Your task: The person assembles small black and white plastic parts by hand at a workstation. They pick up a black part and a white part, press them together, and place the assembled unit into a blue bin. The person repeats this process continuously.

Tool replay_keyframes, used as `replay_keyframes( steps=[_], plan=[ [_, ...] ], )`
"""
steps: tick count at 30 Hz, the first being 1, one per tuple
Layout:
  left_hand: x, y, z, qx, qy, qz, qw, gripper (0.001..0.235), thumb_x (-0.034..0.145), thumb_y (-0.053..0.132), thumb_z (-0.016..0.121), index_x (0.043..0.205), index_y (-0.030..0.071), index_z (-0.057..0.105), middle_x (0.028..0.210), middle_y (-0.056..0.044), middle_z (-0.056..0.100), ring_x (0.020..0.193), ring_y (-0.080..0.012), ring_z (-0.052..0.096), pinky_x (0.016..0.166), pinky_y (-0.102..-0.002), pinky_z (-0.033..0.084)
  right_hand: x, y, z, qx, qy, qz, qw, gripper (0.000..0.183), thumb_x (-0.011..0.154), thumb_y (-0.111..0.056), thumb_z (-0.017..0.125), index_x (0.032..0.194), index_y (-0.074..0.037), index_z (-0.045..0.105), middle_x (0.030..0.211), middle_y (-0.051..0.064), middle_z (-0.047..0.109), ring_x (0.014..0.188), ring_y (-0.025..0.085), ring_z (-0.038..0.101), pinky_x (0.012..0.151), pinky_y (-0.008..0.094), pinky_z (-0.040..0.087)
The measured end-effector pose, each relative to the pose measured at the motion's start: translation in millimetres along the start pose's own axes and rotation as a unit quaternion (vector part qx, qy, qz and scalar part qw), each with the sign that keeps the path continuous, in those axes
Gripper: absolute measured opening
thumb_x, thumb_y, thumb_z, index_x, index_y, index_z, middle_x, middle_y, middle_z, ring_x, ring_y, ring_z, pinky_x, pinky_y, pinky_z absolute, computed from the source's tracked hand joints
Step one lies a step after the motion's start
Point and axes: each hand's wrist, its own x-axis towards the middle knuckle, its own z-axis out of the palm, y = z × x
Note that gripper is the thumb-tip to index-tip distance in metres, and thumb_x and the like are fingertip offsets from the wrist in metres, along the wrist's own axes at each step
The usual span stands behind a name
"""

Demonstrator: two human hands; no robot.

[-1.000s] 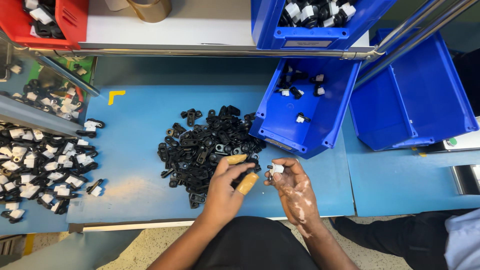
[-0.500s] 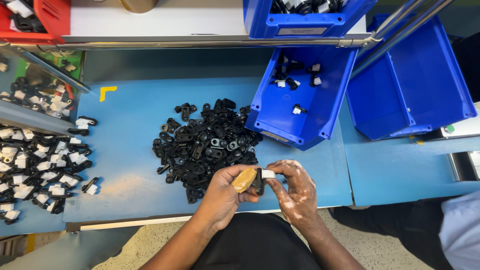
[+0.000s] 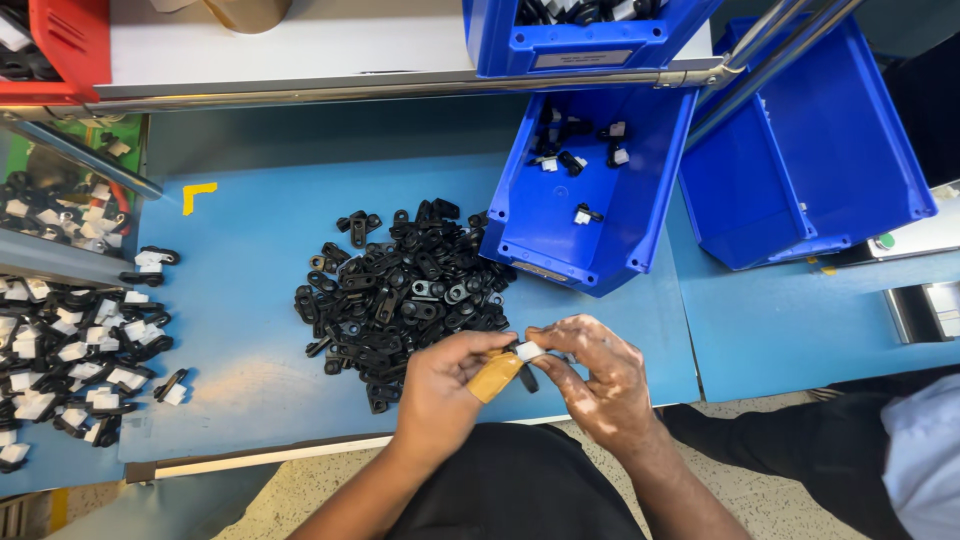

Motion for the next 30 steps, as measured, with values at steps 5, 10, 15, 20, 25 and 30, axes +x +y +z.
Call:
replay_keyframes(
  steps=[5,10,15,20,25,30],
  plan=[
    [-2.1,15.4,-3.0,0.262,0.021,0.192,0.945,0.033,0.084,0.002,0.079,0.117,0.004,0.075,0.112,-0.014,0.076,0.095,-0.0195,0.075,0.083,-0.024,0.058,-8.3,-8.2,17.6,0.085,0.058,0.088,0.991,0.025,0.089,-0.001,0.075,0.113,0.0,0.069,0.097,0.008,0.069,0.087,0.015,0.073,0.076,0.028,0.064],
    [2.6,1.6,-2.0,-0.036,-0.023,0.067,0.997,0.036,0.091,-0.003,0.069,0.126,-0.002,0.069,0.122,-0.012,0.07,0.111,-0.019,0.071,0.098,-0.029,0.056,-13.2,1.4,21.4,0.156,0.06,0.041,0.985,0.028,0.089,0.004,0.075,0.117,0.003,0.068,0.116,0.013,0.063,0.103,0.017,0.069,0.087,0.029,0.062],
    [0.2,-18.8,-1.8,-0.152,-0.004,-0.005,0.988,0.036,0.097,-0.002,0.065,0.132,-0.005,0.065,0.114,-0.01,0.072,0.104,-0.0161,0.069,0.094,-0.03,0.056,-17.4,9.3,20.6,0.146,0.033,0.027,0.988,0.033,0.086,0.002,0.077,0.118,0.002,0.068,0.119,0.014,0.062,0.1,0.017,0.069,0.085,0.028,0.062],
    [0.3,-21.7,-1.3,-0.127,0.054,-0.066,0.988,0.026,0.096,-0.001,0.064,0.122,-0.003,0.064,0.098,-0.011,0.072,0.083,-0.0136,0.068,0.077,-0.028,0.058,-14.0,15.8,21.0,0.015,0.058,-0.069,0.996,0.033,0.08,-0.007,0.084,0.108,0.0,0.068,0.117,0.011,0.067,0.113,0.024,0.065,0.093,0.035,0.058],
    [6.2,-12.1,7.5,-0.208,0.027,-0.073,0.975,0.027,0.092,-0.01,0.066,0.116,-0.003,0.059,0.098,-0.01,0.067,0.088,-0.0133,0.066,0.078,-0.027,0.055,-17.9,19.6,28.3,0.099,0.015,-0.056,0.993,0.03,0.089,-0.004,0.077,0.112,0.0,0.059,0.128,0.017,0.067,0.124,0.026,0.065,0.103,0.039,0.057],
    [1.0,-0.1,3.5,-0.066,0.01,0.029,0.997,0.033,0.089,-0.014,0.055,0.118,-0.001,0.06,0.104,-0.008,0.068,0.094,-0.009,0.066,0.085,-0.023,0.055,-22.6,26.6,32.8,0.243,0.034,-0.032,0.969,0.036,0.095,-0.001,0.071,0.124,0.0,0.049,0.132,0.021,0.062,0.126,0.028,0.062,0.105,0.041,0.056]
  ],
)
